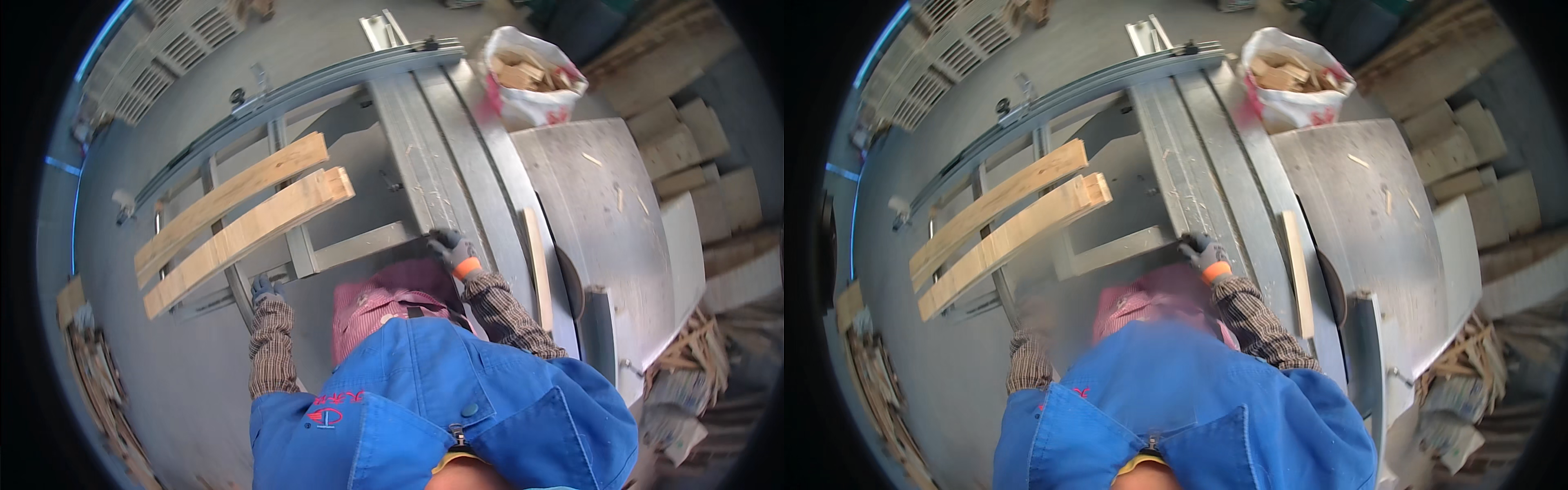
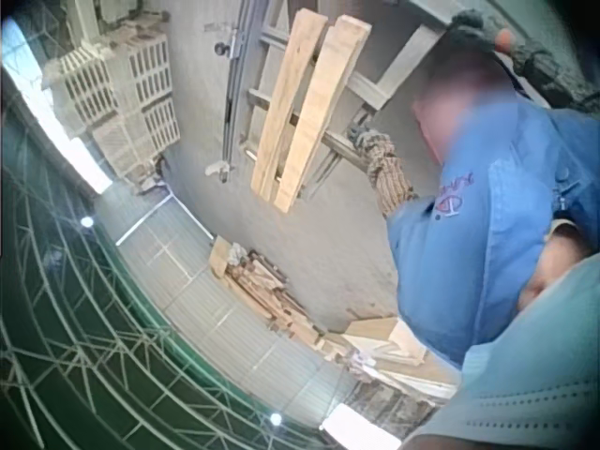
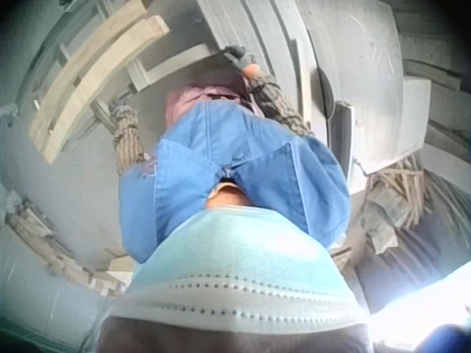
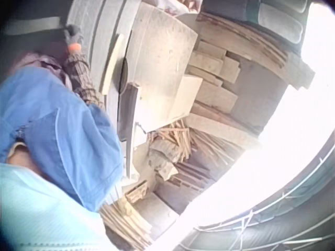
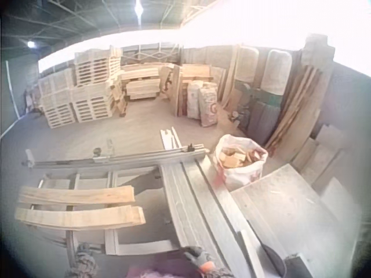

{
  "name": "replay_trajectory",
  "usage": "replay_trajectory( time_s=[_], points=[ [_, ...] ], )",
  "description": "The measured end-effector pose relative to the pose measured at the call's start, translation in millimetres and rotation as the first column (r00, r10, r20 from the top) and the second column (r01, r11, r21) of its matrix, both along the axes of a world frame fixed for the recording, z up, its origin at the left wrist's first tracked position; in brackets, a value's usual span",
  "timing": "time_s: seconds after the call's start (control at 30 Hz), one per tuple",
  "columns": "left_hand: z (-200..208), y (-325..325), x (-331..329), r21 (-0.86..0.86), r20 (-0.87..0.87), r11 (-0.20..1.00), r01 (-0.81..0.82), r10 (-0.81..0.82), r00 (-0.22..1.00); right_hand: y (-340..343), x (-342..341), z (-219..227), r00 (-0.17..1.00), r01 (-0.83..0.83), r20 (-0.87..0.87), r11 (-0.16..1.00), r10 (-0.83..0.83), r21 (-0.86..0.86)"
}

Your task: The person uses a table saw to cut small wooden pieces. They feed each piece through the saw, collect the cut pieces, and place them into a white sack. The person also sorts and stacks the cut pieces on the table.

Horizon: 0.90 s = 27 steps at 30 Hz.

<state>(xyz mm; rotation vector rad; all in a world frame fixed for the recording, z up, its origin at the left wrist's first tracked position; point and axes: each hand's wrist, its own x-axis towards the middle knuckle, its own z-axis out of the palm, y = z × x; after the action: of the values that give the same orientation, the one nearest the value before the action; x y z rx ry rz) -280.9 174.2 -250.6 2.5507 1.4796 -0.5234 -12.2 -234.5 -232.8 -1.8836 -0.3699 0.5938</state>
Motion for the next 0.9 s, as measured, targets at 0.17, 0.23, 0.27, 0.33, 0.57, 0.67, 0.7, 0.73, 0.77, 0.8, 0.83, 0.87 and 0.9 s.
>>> replay_trajectory(
  time_s=[0.17,0.23,0.27,0.33,0.57,0.67,0.7,0.73,0.77,0.8,0.83,0.87,0.9],
  points=[
    [6.8,3.7,37.4,-0.077,-0.351,0.912,0.404,-0.404,0.845,-92.3,-78.3,-17.7,0.984,0.108,0.167,0.964,-0.068,-0.242],
    [7.5,-1.1,35.5,-0.059,-0.357,0.871,0.488,-0.475,0.805,-126.9,-108.1,-25.5,0.971,0.168,0.211,0.946,-0.11,-0.277],
    [8.4,-4.3,33.5,-0.039,-0.344,0.858,0.512,-0.493,0.799,-141.1,-122.5,-34.5,0.965,0.198,0.222,0.94,-0.138,-0.278],
    [-13.0,6.2,18.8,0.006,-0.378,0.907,0.42,-0.387,0.841,-148.9,-154.2,-30.8,0.964,0.24,0.177,0.935,-0.198,-0.262],
    [-27.6,19.5,13.9,-0.019,-0.282,0.9,0.436,-0.424,0.861,-233.8,-285.6,-23.6,0.91,0.413,0.213,0.829,-0.356,-0.377],
    [40.3,-45.6,21.1,-0.004,-0.273,0.839,0.545,-0.525,0.806,-275.6,-338.0,-41.1,0.815,0.574,0.374,0.705,-0.443,-0.417],
    [41.7,-46.8,21.8,-0.005,-0.263,0.824,0.566,-0.547,0.795,-283.7,-350.1,-43.3,0.779,0.626,0.339,0.674,-0.527,-0.392],
    [41.8,-46.5,20.6,-0.008,-0.254,0.811,0.585,-0.567,0.784,-291.0,-366.9,-44.4,0.771,0.635,0.312,0.638,-0.555,-0.436],
    [19.7,-22.7,13.4,-0.023,-0.192,0.847,0.53,-0.525,0.829,-286.6,-367.8,-35.6,0.782,0.618,0.284,0.63,-0.554,-0.471],
    [-17.4,5.0,5.5,0.013,-0.298,0.808,0.589,-0.559,0.773,-285.0,-363.4,-28.2,0.793,0.598,0.262,0.623,-0.55,-0.503],
    [-57.4,26.4,6.2,0.035,-0.404,0.748,0.663,-0.596,0.694,-288.8,-367.2,-30.0,0.794,0.581,0.188,0.629,-0.578,-0.516],
    [-62.0,19.6,10.3,0.057,-0.373,0.728,0.683,-0.619,0.691,-289.1,-375.9,-28.2,0.783,0.596,0.228,0.592,-0.579,-0.542],
    [-60.7,16.3,8.9,0.086,-0.342,0.714,0.695,-0.634,0.694,-287.7,-382.8,-25.9,0.776,0.607,0.265,0.562,-0.572,-0.562]
  ],
)
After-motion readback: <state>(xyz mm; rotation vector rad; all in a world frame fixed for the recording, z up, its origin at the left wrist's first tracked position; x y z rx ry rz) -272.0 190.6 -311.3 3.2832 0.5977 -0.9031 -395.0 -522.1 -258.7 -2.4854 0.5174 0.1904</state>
